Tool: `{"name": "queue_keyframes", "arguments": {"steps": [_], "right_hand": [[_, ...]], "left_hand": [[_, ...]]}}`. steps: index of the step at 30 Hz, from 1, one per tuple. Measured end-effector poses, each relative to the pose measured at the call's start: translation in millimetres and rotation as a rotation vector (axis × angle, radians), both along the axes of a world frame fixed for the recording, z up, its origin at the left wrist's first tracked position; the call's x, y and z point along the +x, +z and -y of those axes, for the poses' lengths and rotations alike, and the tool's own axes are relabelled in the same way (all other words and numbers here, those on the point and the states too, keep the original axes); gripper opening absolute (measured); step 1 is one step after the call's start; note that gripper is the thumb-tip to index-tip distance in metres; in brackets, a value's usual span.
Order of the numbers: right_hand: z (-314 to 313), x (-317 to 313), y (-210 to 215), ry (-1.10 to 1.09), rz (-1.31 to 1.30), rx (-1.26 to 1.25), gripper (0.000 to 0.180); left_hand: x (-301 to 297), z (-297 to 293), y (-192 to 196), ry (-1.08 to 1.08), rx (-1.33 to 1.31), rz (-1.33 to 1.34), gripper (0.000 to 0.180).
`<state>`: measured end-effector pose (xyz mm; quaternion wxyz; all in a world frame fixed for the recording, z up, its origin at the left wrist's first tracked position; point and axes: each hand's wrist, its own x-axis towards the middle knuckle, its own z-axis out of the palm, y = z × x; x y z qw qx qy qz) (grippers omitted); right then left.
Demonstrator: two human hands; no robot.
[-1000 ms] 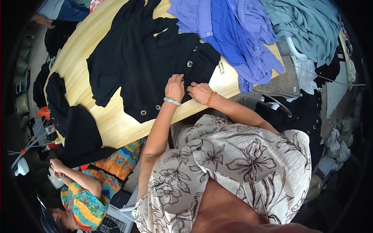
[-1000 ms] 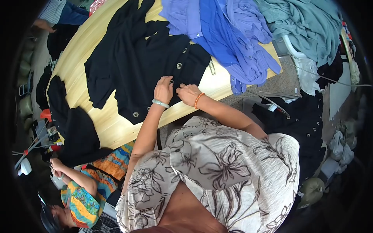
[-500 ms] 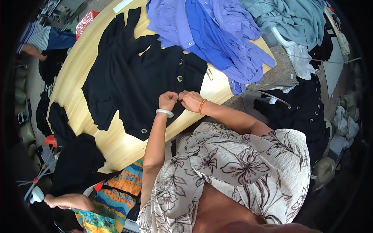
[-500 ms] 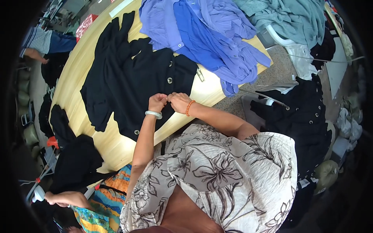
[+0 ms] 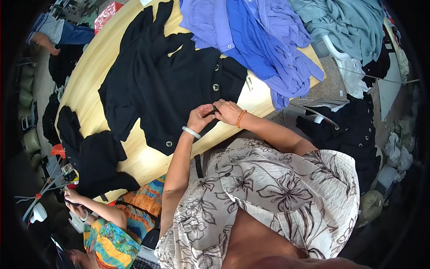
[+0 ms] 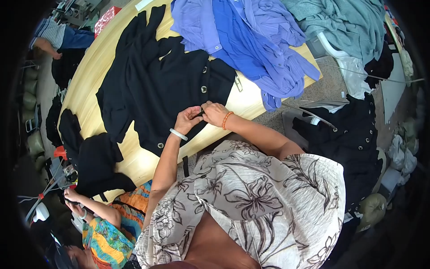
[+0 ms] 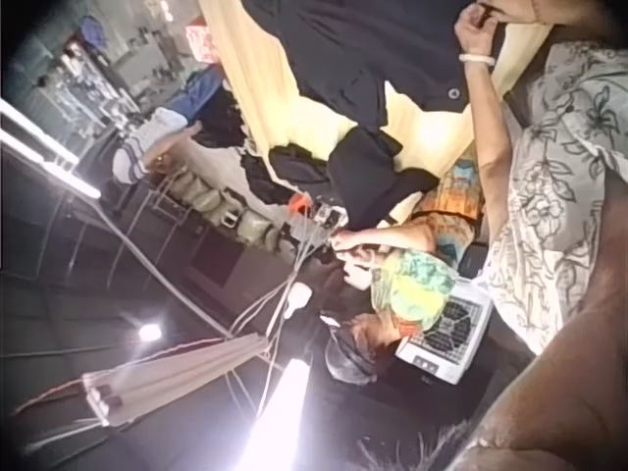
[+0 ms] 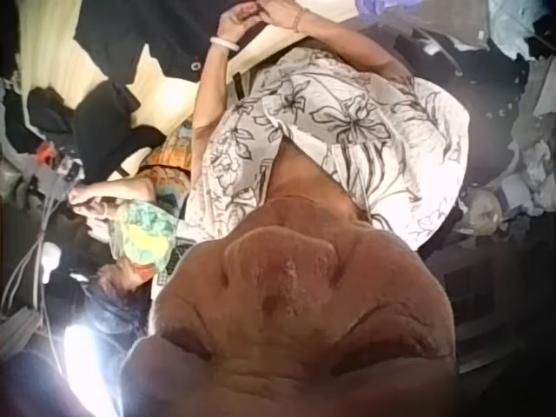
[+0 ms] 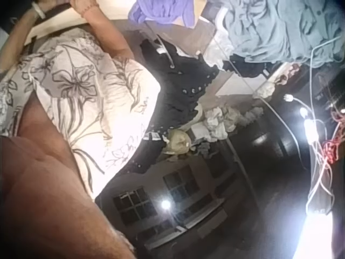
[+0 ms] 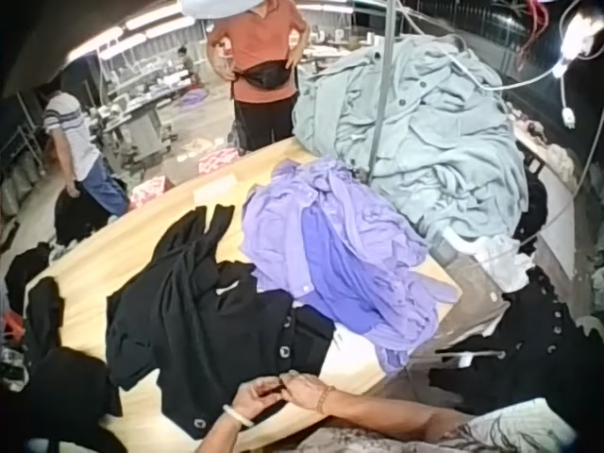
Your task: Inspecting black garments for quality control, checking eyelets, and trimming loose threads with scissors.
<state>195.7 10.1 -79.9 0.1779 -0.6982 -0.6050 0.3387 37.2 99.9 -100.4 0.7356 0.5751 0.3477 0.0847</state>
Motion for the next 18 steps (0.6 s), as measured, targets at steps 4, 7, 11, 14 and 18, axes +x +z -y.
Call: {"name": "queue_keyframes", "arguments": {"steps": [4,7,11,14,18], "right_hand": [[-6.1,-5.1,-11.5,0.051,-0.059,-0.01,0.025],[-7.0,-4.6,-9.1,0.112,-0.049,-0.015,0.019],[-4.7,-9.3,-9.9,0.13,0.048,0.049,0.024],[-6.3,-9.5,-10.9,0.121,0.051,0.115,0.02],[-8.7,-8.5,-4.9,0.111,-0.138,0.098,0.016]], "left_hand": [[-4.4,7.0,3.6,-0.029,0.693,-0.183,0.018],[-7.8,12.8,-0.2,0.015,0.759,-0.15,0.016],[-10.0,15.4,-0.9,0.037,0.785,-0.173,0.013],[-10.0,16.8,2.1,0.057,0.785,-0.187,0.011],[-17.8,15.5,3.6,0.086,0.718,-0.183,0.01]]}}
